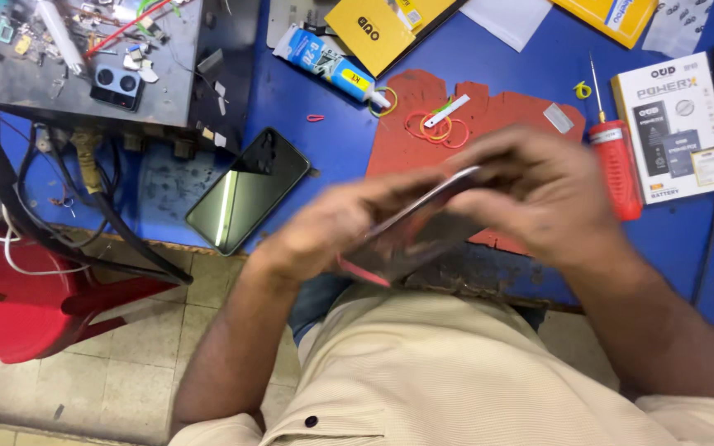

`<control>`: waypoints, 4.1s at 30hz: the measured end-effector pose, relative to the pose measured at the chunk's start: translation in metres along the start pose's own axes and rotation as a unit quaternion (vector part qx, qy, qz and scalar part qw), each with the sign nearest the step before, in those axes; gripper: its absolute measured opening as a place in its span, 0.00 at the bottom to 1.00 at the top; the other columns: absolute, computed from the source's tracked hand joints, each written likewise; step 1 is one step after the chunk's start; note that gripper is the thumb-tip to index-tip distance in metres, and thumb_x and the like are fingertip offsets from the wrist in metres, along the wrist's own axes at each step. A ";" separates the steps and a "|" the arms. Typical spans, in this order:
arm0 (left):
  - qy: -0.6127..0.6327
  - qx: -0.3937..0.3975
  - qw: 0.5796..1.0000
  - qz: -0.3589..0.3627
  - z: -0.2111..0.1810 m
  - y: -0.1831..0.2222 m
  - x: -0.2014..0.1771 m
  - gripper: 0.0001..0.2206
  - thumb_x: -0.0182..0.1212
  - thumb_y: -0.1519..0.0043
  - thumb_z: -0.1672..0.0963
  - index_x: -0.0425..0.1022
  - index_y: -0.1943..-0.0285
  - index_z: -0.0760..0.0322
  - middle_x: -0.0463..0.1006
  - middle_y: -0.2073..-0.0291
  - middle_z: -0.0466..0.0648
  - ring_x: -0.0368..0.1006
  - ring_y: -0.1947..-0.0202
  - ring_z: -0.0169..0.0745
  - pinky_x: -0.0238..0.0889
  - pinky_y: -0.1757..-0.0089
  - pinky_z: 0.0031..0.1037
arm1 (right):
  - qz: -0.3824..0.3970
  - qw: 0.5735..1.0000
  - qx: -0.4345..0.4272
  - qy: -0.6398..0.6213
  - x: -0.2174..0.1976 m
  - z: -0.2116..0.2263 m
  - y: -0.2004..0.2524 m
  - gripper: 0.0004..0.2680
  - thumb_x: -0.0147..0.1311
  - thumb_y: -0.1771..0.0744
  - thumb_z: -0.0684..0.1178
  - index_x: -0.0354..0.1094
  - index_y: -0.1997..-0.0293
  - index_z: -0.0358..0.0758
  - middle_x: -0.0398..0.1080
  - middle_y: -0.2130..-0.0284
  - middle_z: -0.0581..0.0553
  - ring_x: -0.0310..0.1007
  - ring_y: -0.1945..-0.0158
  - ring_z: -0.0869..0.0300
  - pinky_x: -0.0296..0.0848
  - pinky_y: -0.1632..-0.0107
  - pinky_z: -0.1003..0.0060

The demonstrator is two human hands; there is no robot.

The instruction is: The person secures a smartphone with rubber bands, then removes the back cover and uses a screwdriver to detach internal components. The person handles the phone, rubber bands, and screwdriver throughout the process.

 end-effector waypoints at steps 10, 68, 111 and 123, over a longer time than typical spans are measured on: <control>-0.112 0.024 0.959 -0.258 0.017 0.021 -0.022 0.15 0.56 0.32 0.59 0.70 0.40 0.77 0.83 0.53 0.59 0.83 0.54 0.46 0.78 0.51 0.36 | -0.015 0.938 -0.087 0.334 -0.001 -0.005 -0.079 0.04 0.62 0.32 0.41 0.78 0.55 0.37 0.77 0.61 0.43 0.78 0.61 0.58 0.76 0.58 0.64; -0.698 0.022 0.697 -0.164 -0.027 -0.027 0.047 0.14 0.64 0.43 0.62 0.77 0.48 0.70 0.82 0.63 0.60 0.78 0.60 0.64 0.67 0.57 0.45 | 0.074 0.959 -0.166 0.217 0.013 0.022 -0.009 0.19 0.76 0.42 0.46 0.68 0.53 0.38 0.68 0.54 0.44 0.69 0.73 0.69 0.68 0.73 0.72; -0.405 0.041 0.835 -0.370 -0.015 0.001 0.007 0.14 0.61 0.34 0.60 0.77 0.39 0.71 0.84 0.60 0.50 0.76 0.63 0.34 0.72 0.60 0.27 | 0.012 0.816 -0.194 0.545 0.017 -0.018 -0.045 0.05 0.61 0.35 0.42 0.76 0.57 0.37 0.73 0.63 0.43 0.75 0.55 0.48 0.75 0.58 0.55; -0.321 0.106 0.913 -0.227 -0.007 -0.010 -0.001 0.24 0.62 0.35 0.60 0.65 0.28 0.68 0.76 0.44 0.51 0.71 0.48 0.33 0.66 0.45 0.25 | -0.054 0.992 -0.026 0.111 -0.007 -0.015 -0.042 0.04 0.59 0.31 0.42 0.73 0.59 0.32 0.70 0.64 0.47 0.66 0.65 0.65 0.66 0.64 0.69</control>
Point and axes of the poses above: each hand's wrist, its own y-axis away from the middle knuckle, its own x-axis out of the palm, z = x × y, the point moved 4 cm from there along -y, towards the middle knuckle
